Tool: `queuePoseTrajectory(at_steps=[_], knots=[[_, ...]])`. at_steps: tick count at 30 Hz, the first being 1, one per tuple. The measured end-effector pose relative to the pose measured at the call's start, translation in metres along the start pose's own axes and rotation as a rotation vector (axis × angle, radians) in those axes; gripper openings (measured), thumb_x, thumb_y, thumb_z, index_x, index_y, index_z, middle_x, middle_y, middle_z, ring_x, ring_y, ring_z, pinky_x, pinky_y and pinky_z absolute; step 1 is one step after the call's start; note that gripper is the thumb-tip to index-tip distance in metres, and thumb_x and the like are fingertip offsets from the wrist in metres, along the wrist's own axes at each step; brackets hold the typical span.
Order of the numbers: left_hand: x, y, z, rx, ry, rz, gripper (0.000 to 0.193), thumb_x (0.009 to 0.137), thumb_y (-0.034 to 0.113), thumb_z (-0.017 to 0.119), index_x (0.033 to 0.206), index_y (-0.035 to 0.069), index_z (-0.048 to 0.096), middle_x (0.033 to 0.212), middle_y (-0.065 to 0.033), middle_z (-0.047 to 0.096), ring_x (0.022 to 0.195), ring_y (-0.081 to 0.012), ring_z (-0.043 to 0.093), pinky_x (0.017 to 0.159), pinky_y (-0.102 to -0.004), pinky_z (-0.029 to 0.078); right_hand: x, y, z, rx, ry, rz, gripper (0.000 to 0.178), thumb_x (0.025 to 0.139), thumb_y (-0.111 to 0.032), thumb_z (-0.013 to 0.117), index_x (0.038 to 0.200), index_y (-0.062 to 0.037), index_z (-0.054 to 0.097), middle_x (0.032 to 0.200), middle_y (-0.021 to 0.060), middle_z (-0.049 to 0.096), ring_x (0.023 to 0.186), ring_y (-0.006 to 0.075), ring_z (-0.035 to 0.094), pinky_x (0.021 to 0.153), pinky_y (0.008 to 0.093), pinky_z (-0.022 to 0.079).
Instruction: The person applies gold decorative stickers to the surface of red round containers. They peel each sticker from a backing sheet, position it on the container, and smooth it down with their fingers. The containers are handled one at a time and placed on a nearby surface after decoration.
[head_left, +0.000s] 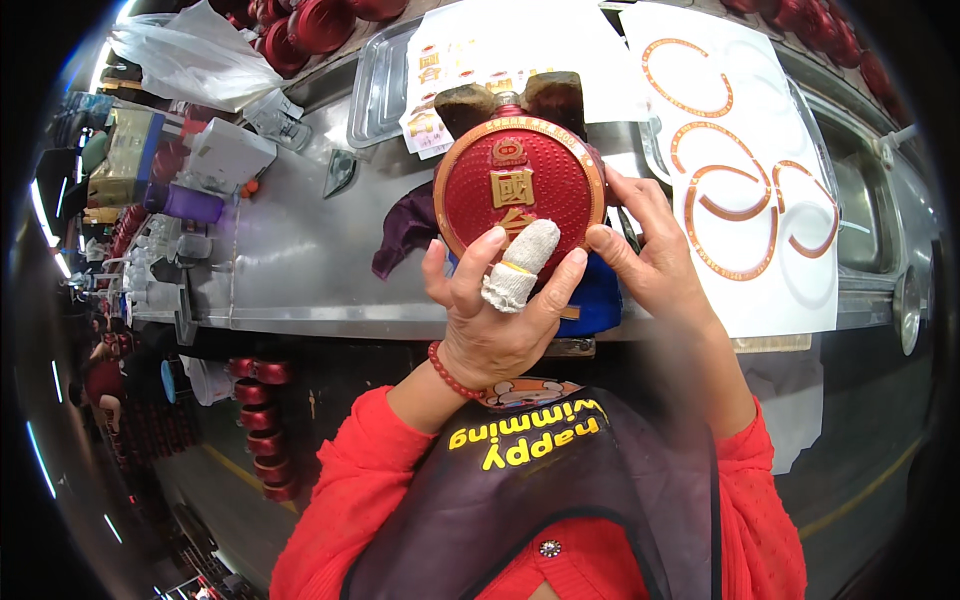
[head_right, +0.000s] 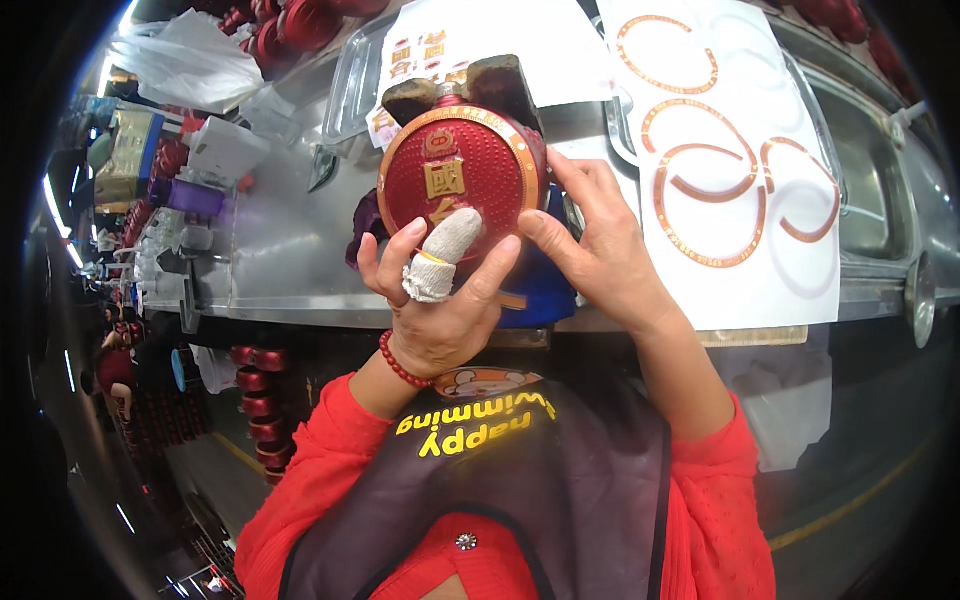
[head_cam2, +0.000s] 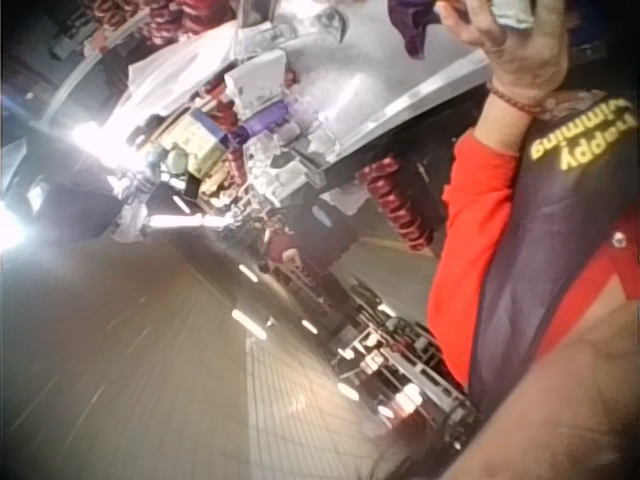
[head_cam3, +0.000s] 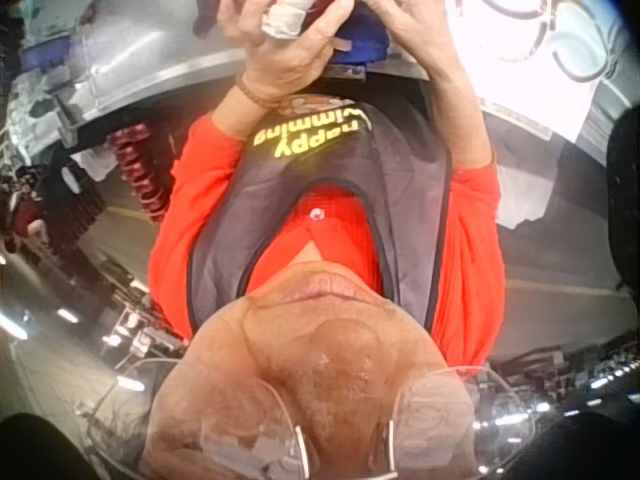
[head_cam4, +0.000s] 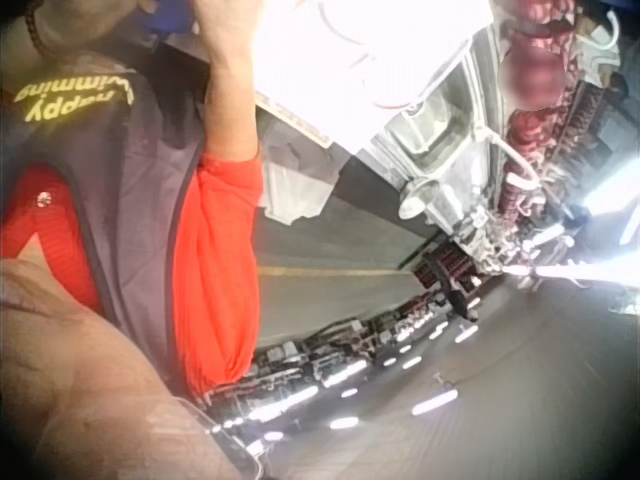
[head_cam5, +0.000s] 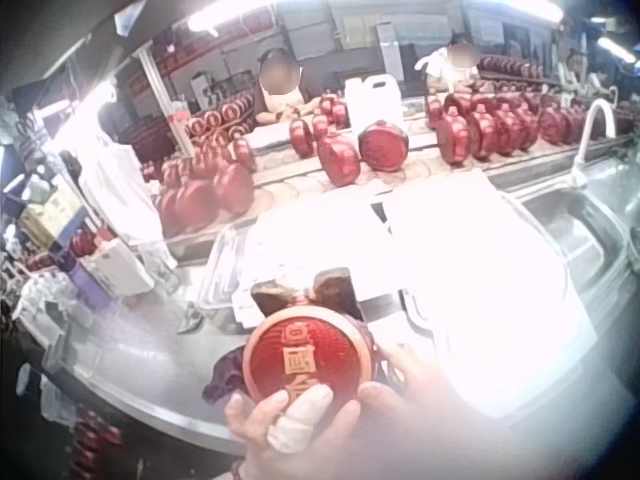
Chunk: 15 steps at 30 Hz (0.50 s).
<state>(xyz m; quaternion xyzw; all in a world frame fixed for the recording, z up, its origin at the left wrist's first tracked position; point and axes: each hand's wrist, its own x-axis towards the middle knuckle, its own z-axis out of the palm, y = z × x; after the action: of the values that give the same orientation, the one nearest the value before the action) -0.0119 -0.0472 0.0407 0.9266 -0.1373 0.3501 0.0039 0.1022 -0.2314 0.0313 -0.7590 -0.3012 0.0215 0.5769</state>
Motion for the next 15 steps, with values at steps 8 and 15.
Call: queuePoseTrajectory(at_steps=[8, 15], knots=[[0.004, 0.001, 0.010, -0.094, 0.063, -0.107, 0.039, 0.073, 0.025, 0.082, 0.105, 0.021, 0.061, 0.136, -0.0146, 0.060, 0.135, -0.0373, 0.041, 0.120, -0.0576, 0.013, -0.001, -0.004, 0.000, -0.021, -0.033, 0.003, 0.068, 0.096, -0.027, 0.074, 0.150, 0.0045, 0.047, 0.130, 0.0190, 0.055, 0.123, 0.0299, 0.056, 0.107, 0.0377, 0.044], [-0.004, -0.001, -0.001, -0.055, 0.042, -0.138, 0.019, 0.081, 0.016, 0.068, 0.096, 0.019, 0.057, 0.130, -0.0160, 0.063, 0.133, -0.0354, 0.046, 0.116, -0.0644, 0.019, -0.002, -0.008, -0.001, -0.022, -0.067, 0.038, 0.070, 0.097, -0.026, 0.073, 0.154, 0.0033, 0.043, 0.139, 0.0180, 0.052, 0.132, 0.0278, 0.051, 0.113, 0.0378, 0.039]])
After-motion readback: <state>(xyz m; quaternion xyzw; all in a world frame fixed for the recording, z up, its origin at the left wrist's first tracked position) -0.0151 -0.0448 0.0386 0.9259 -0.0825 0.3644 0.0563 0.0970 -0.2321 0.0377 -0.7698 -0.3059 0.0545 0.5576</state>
